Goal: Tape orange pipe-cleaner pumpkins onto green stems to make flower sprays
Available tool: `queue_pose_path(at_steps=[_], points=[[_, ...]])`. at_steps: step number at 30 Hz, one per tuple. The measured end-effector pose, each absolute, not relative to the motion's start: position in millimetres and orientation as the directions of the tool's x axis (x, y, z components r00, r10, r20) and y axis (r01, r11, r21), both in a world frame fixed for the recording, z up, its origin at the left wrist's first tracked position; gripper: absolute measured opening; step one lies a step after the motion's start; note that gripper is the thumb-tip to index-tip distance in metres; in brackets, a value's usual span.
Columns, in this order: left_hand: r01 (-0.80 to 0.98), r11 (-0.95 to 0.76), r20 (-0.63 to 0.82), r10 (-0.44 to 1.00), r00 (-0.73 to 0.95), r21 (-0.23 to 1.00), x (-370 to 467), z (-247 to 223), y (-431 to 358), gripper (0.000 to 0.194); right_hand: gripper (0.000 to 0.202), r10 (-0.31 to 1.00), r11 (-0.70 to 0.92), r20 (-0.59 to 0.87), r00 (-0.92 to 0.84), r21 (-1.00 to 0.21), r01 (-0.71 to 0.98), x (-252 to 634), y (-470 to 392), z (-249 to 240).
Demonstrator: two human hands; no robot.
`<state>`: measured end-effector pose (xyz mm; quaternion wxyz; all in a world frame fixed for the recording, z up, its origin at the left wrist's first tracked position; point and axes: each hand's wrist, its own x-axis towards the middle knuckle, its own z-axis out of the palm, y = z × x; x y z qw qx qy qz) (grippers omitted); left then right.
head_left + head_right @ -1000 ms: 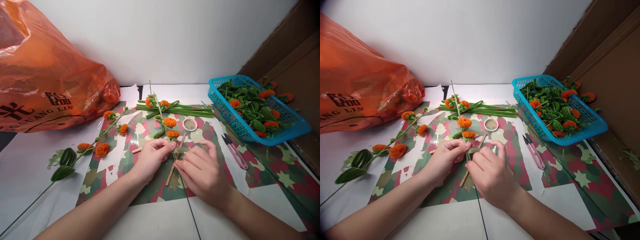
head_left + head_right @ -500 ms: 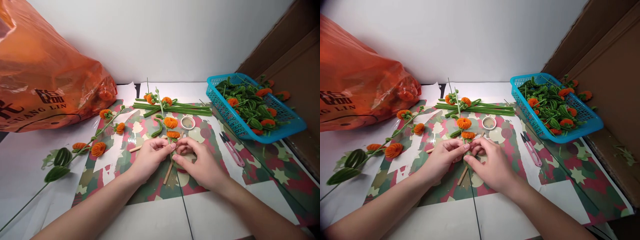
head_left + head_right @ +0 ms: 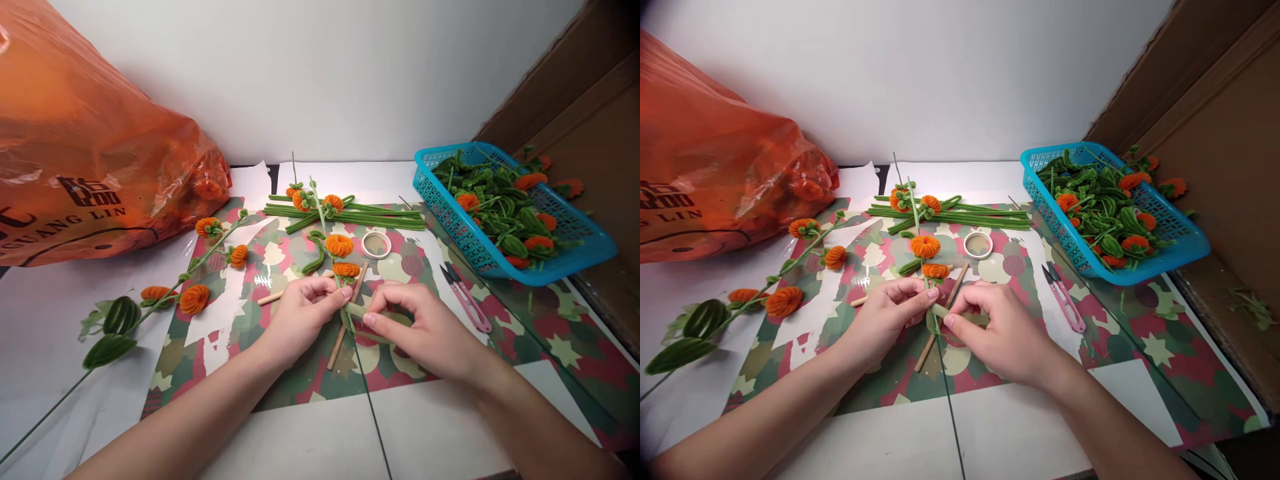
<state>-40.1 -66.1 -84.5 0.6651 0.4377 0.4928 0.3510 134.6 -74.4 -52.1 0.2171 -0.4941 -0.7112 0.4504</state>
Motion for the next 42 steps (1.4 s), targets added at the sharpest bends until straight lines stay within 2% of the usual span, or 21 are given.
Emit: queue_pose_path(at_steps=[2,5,7,9,14,19,21,25,28,31,33,35,38,42], points=[[-0.045,0.369,-0.347,0.904,0.248,0.928,-39.5,-84.4,-65.9,0.034,0.015,0.875,0.352,0.064,-0.48,-0.765,0.539,132.0,-78.9,-53.5],[-0.037,0.37,-0.353,0.908,0.226,0.928,-39.1,-85.0,-65.8,0.032,0.015,0.753,0.658,0.384,-0.535,-0.461,0.595,125.1,-87.5,-59.0],[-0.026,0.369,-0.355,0.909,0.218,0.929,-39.0,-85.3,-65.7,0.031,0.014,0.664,0.733,0.515,-0.542,-0.302,0.61,119.8,-93.3,-63.5],[-0.027,0.367,-0.353,0.911,0.211,0.93,-38.8,-85.3,-65.6,0.031,0.011,0.637,0.747,0.556,-0.534,-0.273,0.606,115.1,-98.4,-67.7],[-0.055,0.377,-0.36,0.912,0.197,0.925,-37.7,-84.6,-65.8,0.029,0.008,0.685,0.719,0.537,-0.493,-0.391,0.574,107.5,-107.0,-77.6],[-0.079,0.395,-0.373,0.905,0.206,0.915,-37.9,-86.3,-66.6,0.03,0.009,0.701,0.707,0.537,-0.469,-0.438,0.556,100.7,-110.9,-83.4],[-0.085,0.399,-0.375,0.903,0.211,0.913,-38.2,-86.3,-66.5,0.03,0.008,0.708,0.706,0.493,-0.505,-0.476,0.525,101.2,-109.0,-78.1],[-0.079,0.41,-0.384,0.896,0.225,0.909,-39.3,-84.0,-65.6,0.03,0.027,0.696,0.676,0.405,-0.593,-0.647,0.352,115.1,-98.7,-57.9],[-0.071,0.425,-0.397,0.885,0.244,0.903,-40.2,-82.8,-65.5,0.031,0.032,0.804,0.557,0.436,-0.405,-0.79,0.257,128.1,-91.5,-52.3],[-0.077,0.456,-0.425,0.869,0.254,0.887,-40.5,-82.9,-66.0,0.031,0.023,0.958,0.278,0.246,-0.15,-0.926,0.256,128.7,-88.6,-61.0],[-0.085,0.447,-0.415,0.874,0.252,0.89,-40.4,-83.1,-66.2,0.03,0.014,0.987,0.123,0.082,-0.139,-0.94,0.319,122.0,-88.2,-69.5],[-0.086,0.412,-0.382,0.891,0.244,0.907,-40.1,-83.3,-66.1,0.03,0.007,0.98,0.077,-0.004,-0.198,-0.912,0.402,114.4,-88.0,-75.9],[-0.075,0.386,-0.359,0.901,0.244,0.919,-39.9,-83.5,-65.8,0.03,0.008,0.965,0.071,-0.056,-0.258,-0.887,0.457,108.8,-87.0,-79.2],[-0.083,0.394,-0.364,0.898,0.248,0.915,-39.5,-83.6,-66.1,0.03,0.017,0.948,0.055,-0.088,-0.307,-0.902,0.427,111.9,-84.6,-77.4]])
